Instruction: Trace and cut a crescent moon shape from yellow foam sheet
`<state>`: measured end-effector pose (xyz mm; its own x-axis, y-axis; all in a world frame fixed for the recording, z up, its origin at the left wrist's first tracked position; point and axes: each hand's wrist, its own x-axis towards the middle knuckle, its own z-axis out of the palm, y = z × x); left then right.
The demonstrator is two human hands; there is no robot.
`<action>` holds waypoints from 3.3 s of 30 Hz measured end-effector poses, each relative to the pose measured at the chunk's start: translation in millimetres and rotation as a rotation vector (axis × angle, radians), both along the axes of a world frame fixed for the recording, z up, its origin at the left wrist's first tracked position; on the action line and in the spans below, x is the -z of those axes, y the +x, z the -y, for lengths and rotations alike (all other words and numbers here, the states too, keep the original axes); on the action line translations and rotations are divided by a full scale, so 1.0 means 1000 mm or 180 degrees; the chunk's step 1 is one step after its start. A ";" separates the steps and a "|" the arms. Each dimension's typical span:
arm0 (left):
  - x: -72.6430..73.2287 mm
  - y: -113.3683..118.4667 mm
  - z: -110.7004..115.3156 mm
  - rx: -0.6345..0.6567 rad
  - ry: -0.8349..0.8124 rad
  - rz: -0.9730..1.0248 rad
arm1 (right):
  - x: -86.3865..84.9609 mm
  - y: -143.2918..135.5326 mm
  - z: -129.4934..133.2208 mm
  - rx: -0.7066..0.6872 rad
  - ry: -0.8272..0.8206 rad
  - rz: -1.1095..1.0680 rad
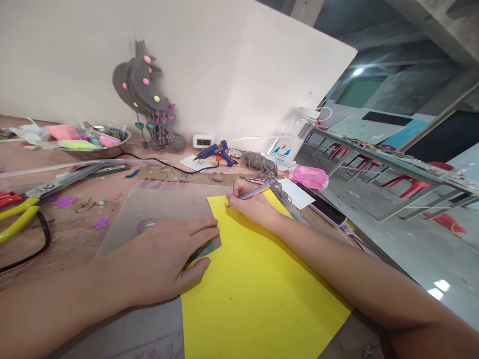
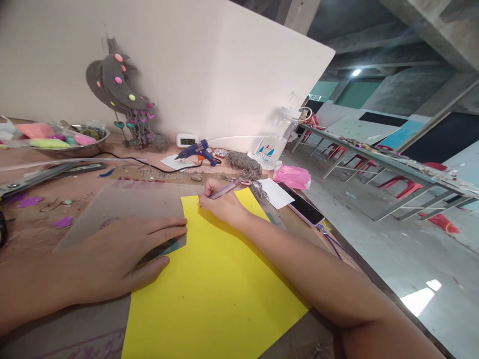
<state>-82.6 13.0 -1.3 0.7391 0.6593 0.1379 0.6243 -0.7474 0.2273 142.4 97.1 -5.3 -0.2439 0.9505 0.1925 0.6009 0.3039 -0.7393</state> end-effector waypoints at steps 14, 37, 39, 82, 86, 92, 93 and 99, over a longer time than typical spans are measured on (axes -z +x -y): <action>0.000 0.001 0.001 -0.0039 -0.0007 -0.0042 | 0.000 0.004 0.005 -0.0084 -0.0017 0.0073; 0.003 0.000 -0.001 -0.0048 0.0123 -0.0059 | -0.001 -0.005 0.034 -0.0620 -0.0347 0.0006; 0.003 0.000 -0.001 -0.0049 0.0129 -0.0060 | -0.001 -0.008 0.037 -0.0662 -0.0356 -0.0023; 0.002 0.002 -0.001 0.0011 0.0094 0.0041 | -0.001 -0.033 -0.019 -0.0364 0.0112 -0.0078; 0.001 0.002 0.000 -0.0016 0.0080 0.0015 | -0.001 -0.034 -0.018 -0.0360 0.0163 -0.0089; -0.002 0.003 0.000 -0.0032 0.0043 -0.0095 | 0.001 -0.032 -0.020 0.0057 0.0305 -0.0159; -0.002 0.003 0.000 -0.0029 0.0050 -0.0096 | 0.002 -0.030 -0.021 0.0145 0.0317 -0.0173; 0.003 0.000 -0.001 0.0006 0.0074 0.0063 | 0.002 -0.026 -0.023 0.0301 0.0332 -0.0205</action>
